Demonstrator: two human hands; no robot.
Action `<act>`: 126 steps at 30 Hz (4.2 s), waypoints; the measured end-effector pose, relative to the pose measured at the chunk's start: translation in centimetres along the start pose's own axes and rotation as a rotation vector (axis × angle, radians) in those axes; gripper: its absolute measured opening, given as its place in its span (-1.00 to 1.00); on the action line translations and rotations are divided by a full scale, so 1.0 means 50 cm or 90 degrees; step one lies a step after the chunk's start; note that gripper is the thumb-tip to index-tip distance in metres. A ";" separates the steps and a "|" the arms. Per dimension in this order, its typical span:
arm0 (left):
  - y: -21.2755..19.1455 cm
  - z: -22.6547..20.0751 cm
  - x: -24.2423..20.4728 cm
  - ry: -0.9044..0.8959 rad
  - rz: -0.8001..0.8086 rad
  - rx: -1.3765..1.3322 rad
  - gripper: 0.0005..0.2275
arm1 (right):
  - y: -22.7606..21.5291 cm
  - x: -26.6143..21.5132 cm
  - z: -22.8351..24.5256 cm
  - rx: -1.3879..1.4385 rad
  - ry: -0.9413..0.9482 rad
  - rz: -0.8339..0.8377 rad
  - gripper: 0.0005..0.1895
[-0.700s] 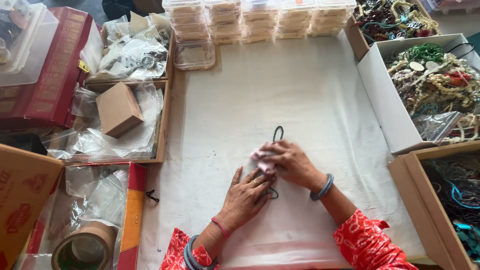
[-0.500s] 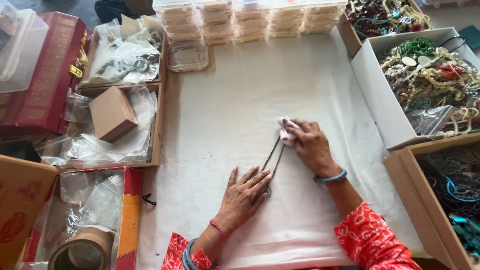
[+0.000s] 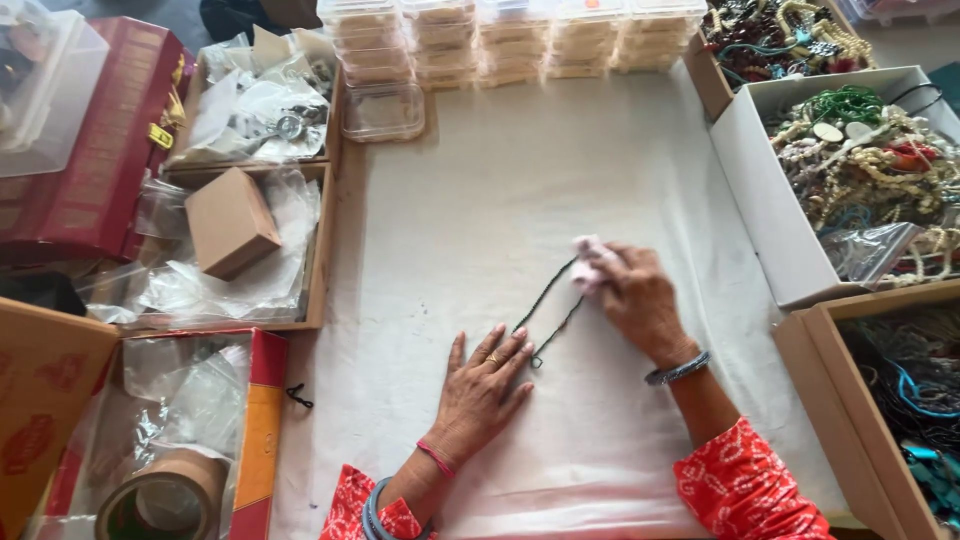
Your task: The person cleans a dark beaded bracelet with a pink cloth, places it in a plastic bag, and then puts the bag into a small plastic container. They then place a small cloth pouch into the container and close it. Finally, they clean a long, light-colored beaded necklace with the pink cloth.
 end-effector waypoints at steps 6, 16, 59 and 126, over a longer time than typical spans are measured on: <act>0.001 0.000 0.001 0.003 -0.005 0.014 -0.50 | 0.039 -0.012 0.091 0.079 -0.229 0.128 -0.59; -0.015 -0.004 0.016 -0.030 0.023 -0.046 -0.55 | -0.080 -0.018 -0.166 -0.201 0.214 0.247 -0.51; -0.049 0.083 0.144 -0.216 -0.202 -1.005 -0.65 | 0.005 -0.031 0.089 0.420 -0.079 0.044 -0.87; 0.055 0.056 0.144 -0.064 -0.103 -0.730 -0.84 | 0.020 -0.065 0.088 0.359 -0.112 -0.146 -0.73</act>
Point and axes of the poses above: each hand's wrist, its own x-axis towards the middle knuckle, its own y-axis out of the palm, z = x × y, the point moved 6 cm from there along x, towards the middle knuckle, and after that the axes turned 1 degree about y, right-handed, at the moved point
